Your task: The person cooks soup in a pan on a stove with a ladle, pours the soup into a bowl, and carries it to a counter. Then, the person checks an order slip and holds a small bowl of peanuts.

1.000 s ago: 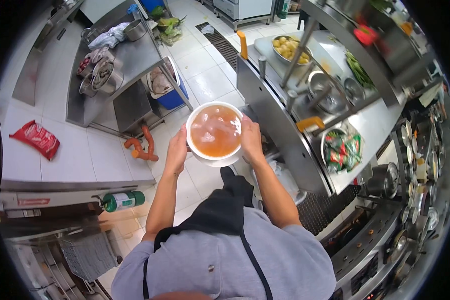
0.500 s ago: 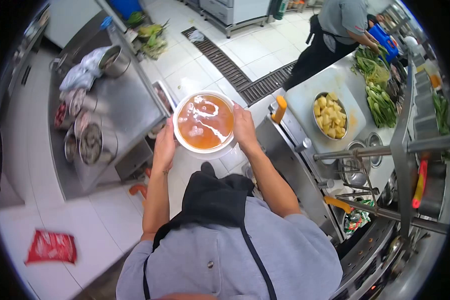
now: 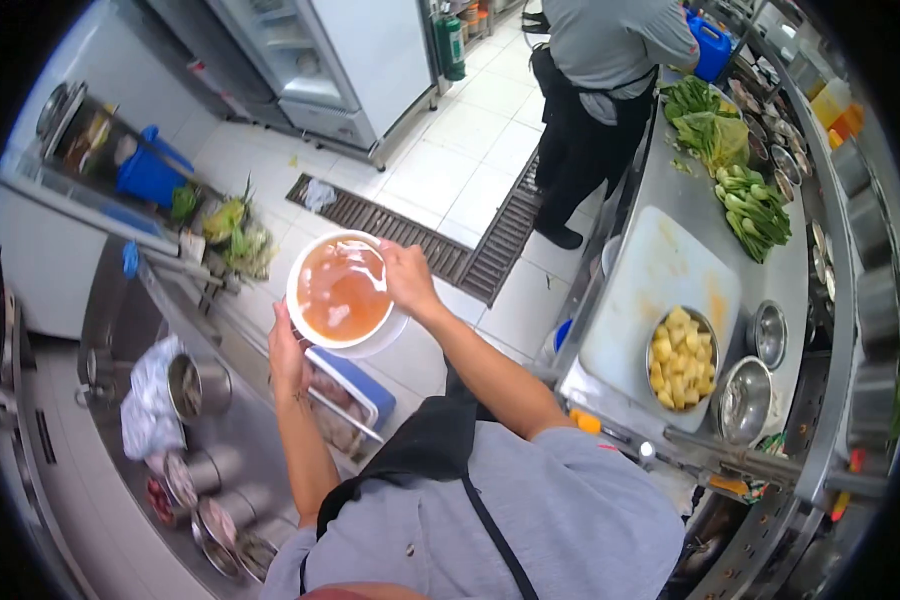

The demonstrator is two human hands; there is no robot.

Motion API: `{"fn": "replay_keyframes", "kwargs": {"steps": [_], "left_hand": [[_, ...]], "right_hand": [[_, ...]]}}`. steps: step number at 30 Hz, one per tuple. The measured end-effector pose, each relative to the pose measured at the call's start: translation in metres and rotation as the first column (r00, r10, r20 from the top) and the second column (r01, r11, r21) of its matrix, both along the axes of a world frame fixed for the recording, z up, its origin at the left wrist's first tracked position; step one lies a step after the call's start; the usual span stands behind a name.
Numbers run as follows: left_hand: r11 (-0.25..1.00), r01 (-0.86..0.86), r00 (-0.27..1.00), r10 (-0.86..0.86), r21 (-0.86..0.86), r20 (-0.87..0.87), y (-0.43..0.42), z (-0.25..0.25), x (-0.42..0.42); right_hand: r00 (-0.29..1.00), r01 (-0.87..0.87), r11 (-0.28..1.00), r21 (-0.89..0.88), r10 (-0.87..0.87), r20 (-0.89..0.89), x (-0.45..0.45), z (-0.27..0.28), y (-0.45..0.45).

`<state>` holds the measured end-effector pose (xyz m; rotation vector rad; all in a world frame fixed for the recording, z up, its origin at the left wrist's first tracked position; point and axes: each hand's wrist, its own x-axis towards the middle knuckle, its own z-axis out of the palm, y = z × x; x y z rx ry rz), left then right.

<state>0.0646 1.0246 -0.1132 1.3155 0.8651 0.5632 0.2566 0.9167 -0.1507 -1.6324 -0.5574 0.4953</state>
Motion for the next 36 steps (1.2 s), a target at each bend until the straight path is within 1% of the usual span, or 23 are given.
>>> {"fn": "replay_keyframes", "kwargs": {"steps": [2, 3, 6, 7, 8, 10, 12, 15, 16, 17, 19, 20, 21, 22, 24, 25, 27, 28, 30, 31, 33, 34, 36], "left_hand": [[1.0, -0.005, 1.0, 0.005, -0.004, -0.02, 0.039, 0.002, 0.039], [1.0, 0.012, 1.0, -0.011, 0.011, -0.012, 0.059, 0.007, 0.061], [1.0, 0.015, 1.0, -0.016, -0.013, -0.024, 0.11, 0.009, 0.117], [0.999, 0.049, 0.998, -0.05, -0.018, -0.043, 0.129, 0.007, 0.136], [0.996, 0.088, 0.994, -0.089, -0.02, -0.058, 0.15, 0.006, 0.158], [0.992, 0.122, 0.992, -0.122, -0.021, -0.02, 0.186, 0.002, 0.203], [0.986, 0.169, 0.985, -0.169, -0.015, -0.026, 0.219, -0.003, 0.248], [0.975, 0.221, 0.975, -0.221, -0.003, 0.006, 0.27, -0.014, 0.321], [0.973, 0.232, 0.973, -0.232, 0.01, 0.015, 0.288, -0.016, 0.346], [0.958, 0.284, 0.957, -0.286, 0.046, 0.041, 0.314, -0.034, 0.369], [0.944, 0.33, 0.943, -0.329, -0.01, 0.049, 0.346, -0.027, 0.422], [0.931, 0.36, 0.932, -0.357, -0.065, 0.057, 0.359, -0.023, 0.45], [0.922, 0.388, 0.922, -0.387, -0.024, 0.032, 0.372, -0.019, 0.477], [0.911, 0.411, 0.912, -0.41, -0.029, 0.024, 0.383, -0.014, 0.503], [0.877, 0.475, 0.879, -0.477, -0.076, -0.003, 0.402, 0.0, 0.555], [0.877, 0.479, 0.878, -0.479, -0.038, 0.01, 0.413, -0.005, 0.584], [0.857, 0.515, 0.857, -0.515, -0.032, 0.015, 0.431, -0.003, 0.641], [0.846, 0.532, 0.847, -0.531, -0.031, 0.022, 0.438, -0.005, 0.67], [0.829, 0.558, 0.828, -0.559, -0.038, -0.039, 0.458, -0.018, 0.726], [0.835, 0.549, 0.834, -0.55, -0.036, -0.033, 0.465, -0.019, 0.754], [0.833, 0.552, 0.833, -0.553, -0.03, 0.001, 0.479, -0.023, 0.816], [0.823, 0.567, 0.824, -0.567, -0.031, -0.004, 0.484, -0.026, 0.842], [0.829, 0.559, 0.829, -0.559, 0.003, 0.003, 0.496, -0.022, 0.9]], "right_hand": [[0.992, 0.054, 0.993, -0.109, -0.041, 0.116, 0.037, -0.004, 0.039], [1.0, -0.015, 0.99, -0.138, 0.015, -0.005, 0.058, -0.003, 0.059], [1.0, -0.026, 0.986, -0.163, 0.024, -0.017, 0.117, -0.006, 0.111], [1.0, 0.022, 0.997, -0.077, -0.024, -0.02, 0.134, -0.013, 0.128], [1.0, 0.028, 0.997, -0.078, -0.029, -0.008, 0.154, -0.017, 0.145], [0.998, 0.042, 0.997, -0.064, -0.045, -0.054, 0.198, -0.02, 0.175], [0.997, 0.078, 0.992, -0.104, -0.077, 0.01, 0.242, -0.026, 0.201], [0.989, 0.147, 0.984, -0.097, -0.149, -0.017, 0.301, -0.032, 0.241], [0.978, 0.208, 0.976, -0.059, -0.207, 0.017, 0.324, -0.043, 0.255], [0.964, 0.264, 0.964, -0.025, -0.263, 0.043, 0.343, -0.054, 0.265], [0.957, 0.291, 0.956, -0.029, -0.291, -0.004, 0.382, -0.037, 0.283], [0.951, 0.303, 0.952, -0.031, -0.305, -0.054, 0.403, -0.029, 0.291], [0.915, 0.402, 0.916, 0.01, -0.402, 0.031, 0.425, -0.034, 0.308], [0.905, 0.426, 0.905, 0.005, -0.426, 0.024, 0.447, -0.038, 0.314], [0.911, 0.405, 0.914, 0.005, -0.404, -0.087, 0.493, -0.035, 0.326], [0.902, 0.425, 0.905, 0.008, -0.422, -0.093, 0.516, -0.034, 0.336], [0.863, 0.504, 0.86, 0.08, -0.5, -0.067, 0.567, -0.035, 0.355], [0.856, 0.517, 0.852, 0.08, -0.512, -0.073, 0.594, -0.028, 0.361], [0.88, 0.471, 0.881, -0.039, -0.473, -0.041, 0.646, -0.021, 0.37], [0.871, 0.488, 0.872, -0.038, -0.489, -0.052, 0.675, -0.03, 0.378], [0.842, 0.537, 0.843, 0.005, -0.537, 0.057, 0.731, -0.041, 0.393], [0.832, 0.552, 0.834, 0.004, -0.551, 0.053, 0.756, -0.039, 0.395], [0.877, 0.478, 0.879, -0.01, -0.477, -0.057, 0.811, -0.028, 0.403]]}}
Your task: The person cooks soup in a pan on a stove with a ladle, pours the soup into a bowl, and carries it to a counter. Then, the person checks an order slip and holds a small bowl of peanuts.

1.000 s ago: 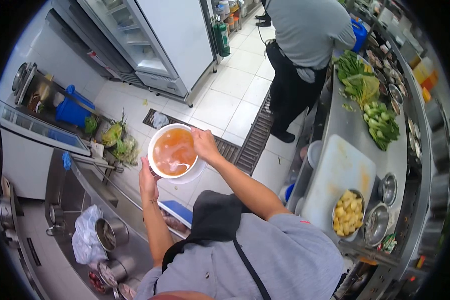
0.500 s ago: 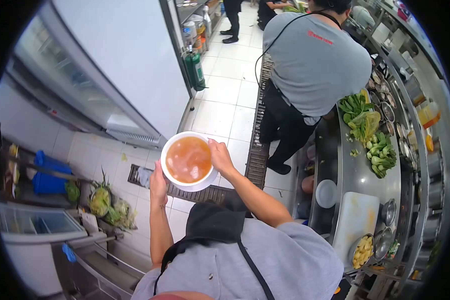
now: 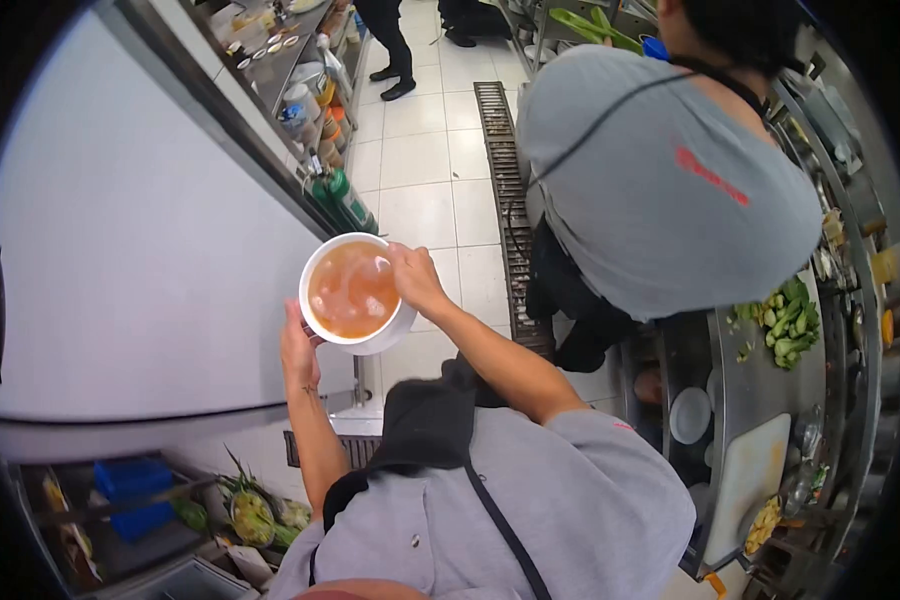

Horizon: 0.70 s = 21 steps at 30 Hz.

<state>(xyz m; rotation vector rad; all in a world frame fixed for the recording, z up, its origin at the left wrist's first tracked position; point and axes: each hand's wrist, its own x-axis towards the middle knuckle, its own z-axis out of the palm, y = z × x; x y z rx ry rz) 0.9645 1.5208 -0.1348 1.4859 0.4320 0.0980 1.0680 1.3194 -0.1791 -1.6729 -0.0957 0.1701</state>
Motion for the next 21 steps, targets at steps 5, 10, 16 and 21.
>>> {"fn": "replay_keyframes", "kwargs": {"steps": [5, 10, 16, 21], "left_hand": [[0.999, 0.028, 1.0, -0.028, -0.022, 0.015, 0.022, 0.015, 0.13], [0.993, 0.12, 0.992, -0.121, -0.021, -0.033, 0.055, 0.002, 0.264], [0.988, 0.127, 0.992, -0.127, -0.083, 0.002, 0.078, 0.002, 0.436], [0.962, 0.251, 0.967, -0.253, -0.109, 0.0, 0.087, -0.002, 0.556]], "right_hand": [[0.995, 0.091, 0.989, -0.121, -0.085, 0.054, 0.134, 0.003, 0.029], [0.995, 0.1, 0.995, 0.0, -0.1, 0.016, 0.255, 0.001, 0.049], [0.955, 0.274, 0.958, -0.082, -0.261, 0.138, 0.401, 0.008, 0.068], [0.962, 0.272, 0.952, -0.139, -0.267, 0.052, 0.51, -0.01, 0.065]]}}
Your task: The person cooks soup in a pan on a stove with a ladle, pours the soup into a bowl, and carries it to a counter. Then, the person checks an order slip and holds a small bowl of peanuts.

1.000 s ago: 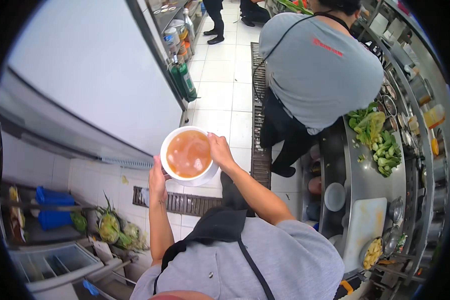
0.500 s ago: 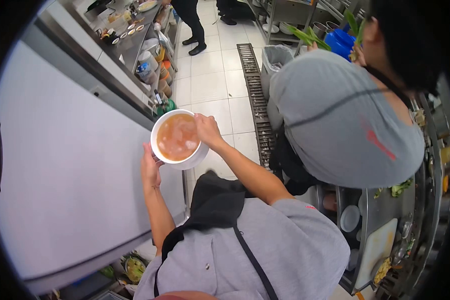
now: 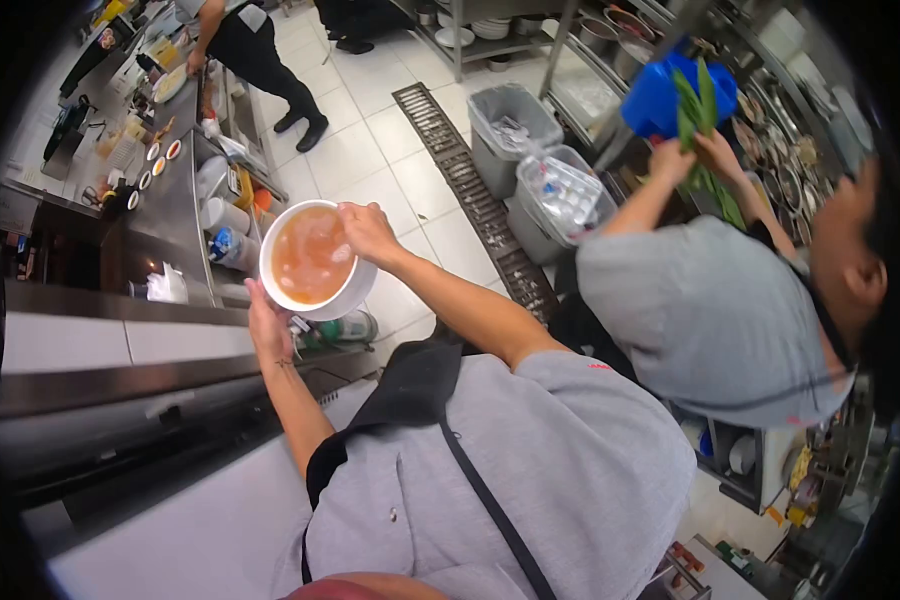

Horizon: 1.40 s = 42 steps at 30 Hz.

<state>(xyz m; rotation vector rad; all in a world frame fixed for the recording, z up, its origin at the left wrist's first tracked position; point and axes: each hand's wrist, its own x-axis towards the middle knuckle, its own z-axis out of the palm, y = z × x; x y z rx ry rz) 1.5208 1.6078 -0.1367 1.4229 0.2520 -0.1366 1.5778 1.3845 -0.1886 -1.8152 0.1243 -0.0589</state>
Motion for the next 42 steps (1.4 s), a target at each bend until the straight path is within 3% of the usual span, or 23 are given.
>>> {"fn": "replay_keyframes", "kwargs": {"steps": [2, 4, 6, 7, 9, 14, 17, 19, 21, 25, 29, 33, 37, 41, 42], "left_hand": [[1.0, -0.015, 1.0, 0.015, -0.001, -0.02, -0.003, 0.003, 0.042], [0.999, -0.033, 0.999, 0.033, -0.016, 0.008, 0.0, -0.011, 0.088], [0.997, -0.07, 0.998, 0.07, 0.021, 0.012, -0.004, -0.011, 0.126], [0.995, -0.095, 0.995, 0.095, 0.04, 0.003, -0.006, -0.011, 0.146], [0.987, -0.158, 0.987, 0.158, -0.014, 0.024, -0.007, -0.015, 0.184], [0.975, -0.223, 0.975, 0.222, -0.026, -0.009, 0.01, -0.023, 0.264], [0.949, -0.312, 0.95, 0.313, -0.049, -0.003, 0.025, -0.025, 0.305], [0.923, -0.38, 0.924, 0.381, -0.061, 0.013, 0.038, -0.023, 0.331], [0.893, -0.449, 0.893, 0.447, -0.023, -0.053, 0.056, -0.024, 0.352], [0.847, -0.526, 0.85, 0.526, -0.08, -0.02, 0.101, -0.027, 0.393], [0.748, -0.662, 0.748, 0.657, -0.037, -0.093, 0.143, -0.029, 0.422], [0.665, -0.747, 0.662, 0.744, 0.007, -0.085, 0.184, -0.039, 0.446], [0.561, -0.828, 0.56, 0.827, -0.002, -0.06, 0.207, -0.032, 0.465], [0.477, -0.879, 0.474, 0.868, -0.017, -0.147, 0.227, -0.04, 0.475], [0.453, -0.891, 0.452, 0.878, -0.032, -0.16, 0.231, -0.044, 0.477]], "right_hand": [[0.987, -0.005, 0.987, -0.161, 0.031, 0.158, 0.04, 0.015, 0.006], [1.0, -0.007, 0.996, 0.089, 0.005, 0.02, 0.092, -0.006, 0.004], [0.996, 0.008, 0.997, 0.072, -0.014, 0.087, 0.135, -0.004, 0.003], [0.998, -0.037, 0.983, 0.178, 0.027, 0.055, 0.156, 0.001, 0.004], [0.994, -0.084, 0.996, -0.012, 0.085, 0.062, 0.203, -0.004, 0.004], [0.948, -0.293, 0.933, 0.209, 0.312, -0.063, 0.304, 0.02, 0.025], [0.936, -0.351, 0.922, 0.165, 0.352, 0.021, 0.367, 0.003, 0.051], [0.892, -0.439, 0.879, 0.184, 0.451, -0.023, 0.403, 0.008, 0.071], [0.897, -0.441, 0.895, 0.068, 0.442, 0.012, 0.436, -0.006, 0.097], [0.866, -0.5, 0.862, 0.079, 0.5, 0.022, 0.492, -0.018, 0.155], [0.795, -0.606, 0.793, 0.066, 0.606, 0.022, 0.534, -0.013, 0.214], [0.715, -0.682, 0.706, 0.191, 0.698, -0.025, 0.567, -0.006, 0.275], [0.631, -0.761, 0.627, 0.166, 0.775, -0.035, 0.599, -0.01, 0.326], [0.503, -0.861, 0.505, 0.063, 0.863, -0.049, 0.628, -0.017, 0.377], [0.466, -0.876, 0.469, 0.115, 0.883, -0.05, 0.633, -0.022, 0.389]]}}
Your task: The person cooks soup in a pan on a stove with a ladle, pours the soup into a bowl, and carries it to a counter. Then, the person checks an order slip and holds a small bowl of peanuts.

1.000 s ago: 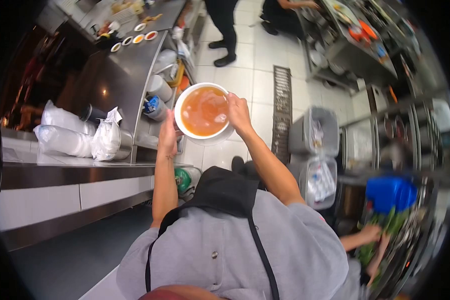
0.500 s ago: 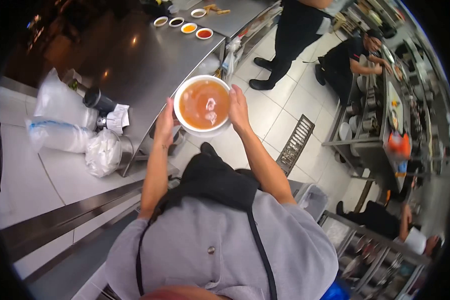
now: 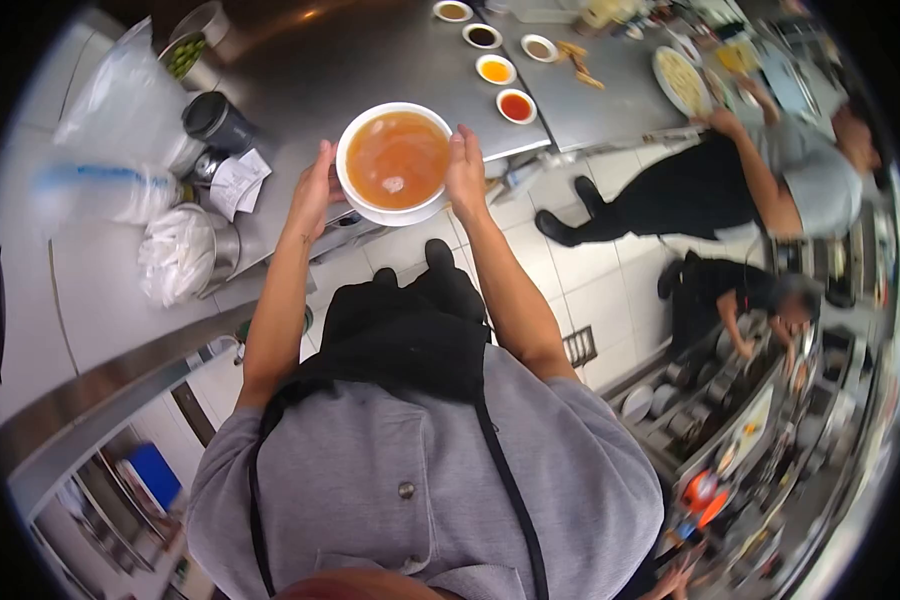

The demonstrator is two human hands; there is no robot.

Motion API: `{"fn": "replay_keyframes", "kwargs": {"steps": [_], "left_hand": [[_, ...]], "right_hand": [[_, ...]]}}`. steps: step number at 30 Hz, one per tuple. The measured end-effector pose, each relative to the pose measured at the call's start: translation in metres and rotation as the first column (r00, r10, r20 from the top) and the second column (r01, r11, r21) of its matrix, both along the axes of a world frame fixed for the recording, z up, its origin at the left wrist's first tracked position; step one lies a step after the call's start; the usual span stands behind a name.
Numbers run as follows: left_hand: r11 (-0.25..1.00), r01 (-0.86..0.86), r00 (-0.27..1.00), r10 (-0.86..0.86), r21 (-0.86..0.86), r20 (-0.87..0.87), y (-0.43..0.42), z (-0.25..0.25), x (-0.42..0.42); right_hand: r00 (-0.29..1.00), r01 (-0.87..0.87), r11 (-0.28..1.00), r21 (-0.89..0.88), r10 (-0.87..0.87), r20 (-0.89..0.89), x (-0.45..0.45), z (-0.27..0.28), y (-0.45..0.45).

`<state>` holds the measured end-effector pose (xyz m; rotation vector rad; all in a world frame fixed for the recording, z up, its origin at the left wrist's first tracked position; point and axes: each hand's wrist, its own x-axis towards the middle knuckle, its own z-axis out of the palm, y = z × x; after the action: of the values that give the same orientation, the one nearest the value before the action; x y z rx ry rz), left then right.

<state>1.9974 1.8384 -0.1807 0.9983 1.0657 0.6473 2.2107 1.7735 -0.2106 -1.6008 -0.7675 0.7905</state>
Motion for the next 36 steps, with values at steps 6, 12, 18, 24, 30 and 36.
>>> {"fn": "replay_keyframes", "kwargs": {"steps": [6, 12, 18, 24, 30, 36], "left_hand": [[0.973, -0.231, 0.973, 0.231, -0.023, -0.01, 0.003, -0.006, 0.019], [0.95, -0.311, 0.939, 0.311, 0.02, -0.146, -0.012, 0.003, 0.019], [0.887, -0.451, 0.867, 0.462, 0.099, -0.189, -0.096, -0.034, -0.025], [0.937, -0.345, 0.749, 0.307, 0.051, -0.587, -0.264, -0.177, -0.095], [0.145, -0.95, 0.313, 0.413, -0.277, -0.855, -0.507, -0.314, -0.149], [0.568, -0.582, 0.753, 0.105, -0.582, -0.65, -0.658, -0.367, -0.248]], "right_hand": [[0.97, -0.237, 0.971, -0.034, 0.235, -0.057, 0.032, -0.008, 0.066], [0.884, -0.454, 0.889, -0.065, 0.44, -0.157, 0.055, -0.014, 0.124], [0.77, -0.631, 0.742, -0.224, 0.635, -0.065, 0.059, -0.013, 0.199], [0.517, -0.616, 0.787, -0.012, 0.415, 0.749, -0.028, 0.082, 0.175], [0.038, -0.994, 0.091, -0.055, 0.781, 0.624, -0.222, 0.132, -0.017], [-0.651, -0.758, -0.478, -0.443, 0.526, 0.547, -0.365, 0.084, -0.115]]}}
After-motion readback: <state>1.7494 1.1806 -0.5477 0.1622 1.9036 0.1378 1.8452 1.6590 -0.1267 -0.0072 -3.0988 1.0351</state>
